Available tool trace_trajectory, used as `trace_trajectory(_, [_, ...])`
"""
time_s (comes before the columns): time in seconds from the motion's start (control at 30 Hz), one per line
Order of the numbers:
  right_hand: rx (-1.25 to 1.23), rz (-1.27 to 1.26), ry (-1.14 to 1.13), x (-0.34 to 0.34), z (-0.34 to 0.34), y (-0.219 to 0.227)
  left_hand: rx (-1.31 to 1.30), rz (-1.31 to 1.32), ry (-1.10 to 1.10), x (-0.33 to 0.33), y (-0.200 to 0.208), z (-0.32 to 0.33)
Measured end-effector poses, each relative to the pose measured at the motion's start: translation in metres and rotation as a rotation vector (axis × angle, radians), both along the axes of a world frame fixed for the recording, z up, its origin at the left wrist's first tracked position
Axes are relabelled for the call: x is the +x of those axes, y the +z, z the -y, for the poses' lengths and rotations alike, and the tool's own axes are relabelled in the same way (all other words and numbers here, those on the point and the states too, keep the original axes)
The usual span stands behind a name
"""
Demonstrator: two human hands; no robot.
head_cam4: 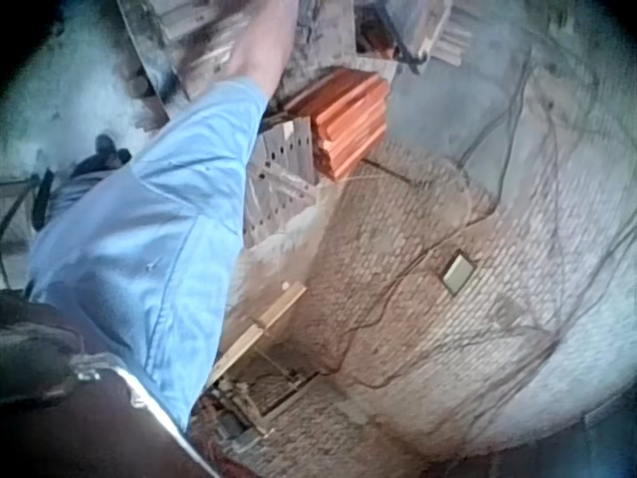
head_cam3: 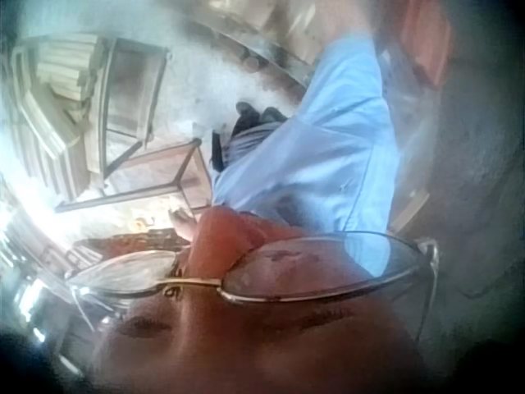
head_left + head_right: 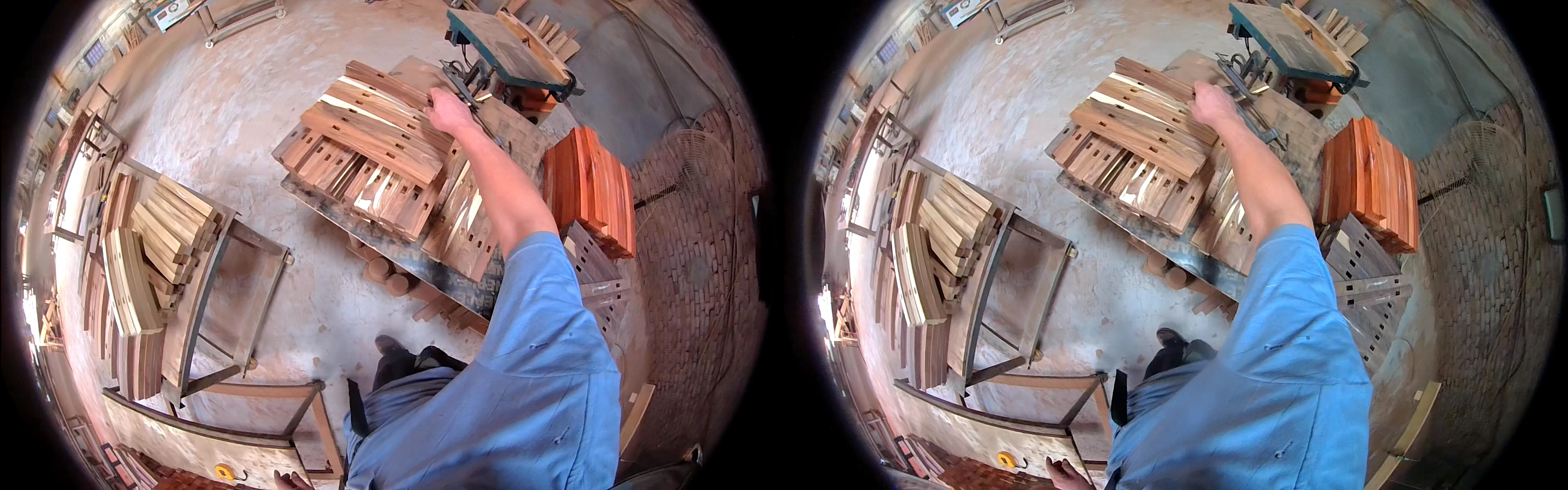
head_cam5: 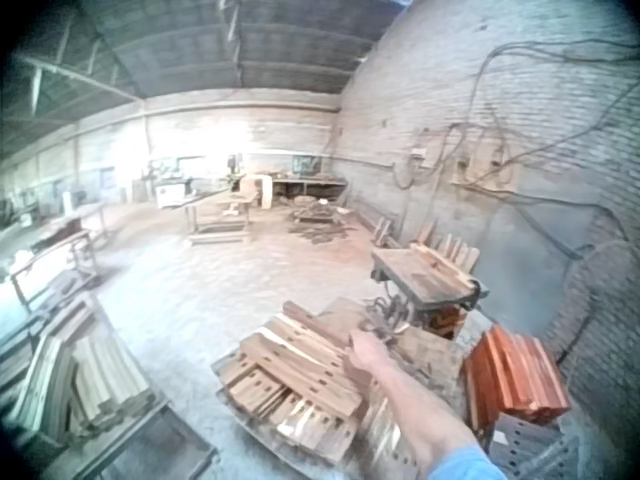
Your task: The person operates a drill press to create holes in a wooden plank, then moves to a workbench to assemble the drilled pieces into a larger wooden structure. The person repeatedly picks up individual wooden slats, aligns them with the existing assembly, and secures them in place.
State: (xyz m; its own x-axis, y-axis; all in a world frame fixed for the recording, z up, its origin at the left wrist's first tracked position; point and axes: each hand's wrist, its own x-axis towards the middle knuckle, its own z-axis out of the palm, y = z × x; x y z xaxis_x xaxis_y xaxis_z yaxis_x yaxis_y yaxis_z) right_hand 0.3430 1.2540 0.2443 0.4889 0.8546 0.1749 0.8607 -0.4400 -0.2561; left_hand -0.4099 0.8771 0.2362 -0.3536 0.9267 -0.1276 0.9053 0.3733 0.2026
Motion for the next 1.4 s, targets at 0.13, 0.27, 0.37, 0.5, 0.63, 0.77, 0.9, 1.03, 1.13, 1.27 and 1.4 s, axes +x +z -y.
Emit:
trace_trajectory(0.13, [-0.021,-0.063,0.035,0.009,-0.006,-0.017,-0.102,-0.011,0.077,0.011,0.011,-0.006])
trace_trajectory(0.27, [-0.007,-0.051,0.076,0.021,-0.009,-0.018,-0.029,-0.006,0.017,0.019,0.01,-0.009])
trace_trajectory(0.37, [-0.008,-0.071,0.121,0.022,-0.015,-0.014,-0.006,-0.056,-0.047,0.007,0.004,-0.007])
trace_trajectory(0.5, [-0.041,-0.03,0.134,0.018,-0.032,-0.014,0.066,0.006,-0.106,-0.045,-0.039,0.018])
trace_trajectory(0.63, [-0.15,-0.402,0.076,-0.039,-0.021,0.022,-0.043,0.066,0.131,-0.022,-0.008,0.008])
trace_trajectory(0.77, [-0.007,-0.101,0.336,0.084,-0.032,-0.016,-0.081,0.141,0.092,-0.029,0.001,-0.015])
trace_trajectory(0.9, [0.14,0.066,0.299,0.085,-0.066,-0.025,-0.004,0.118,0.125,-0.032,-0.013,0.027])
trace_trajectory(1.03, [0.172,-0.072,0.292,-0.062,-0.028,0.022,0.219,-0.002,0.219,-0.039,-0.023,0.074])
trace_trajectory(1.13, [0.191,-0.314,0.352,-0.118,-0.015,0.013,0.325,-0.197,0.316,-0.101,-0.027,0.108])
trace_trajectory(1.27, [0.173,-0.383,0.563,-0.244,0.027,-0.011,0.289,-0.371,0.554,-0.193,-0.039,0.173])
trace_trajectory(1.4, [0.131,-0.678,0.669,-0.328,0.087,-0.07,0.17,-0.499,0.639,-0.262,-0.055,0.231])
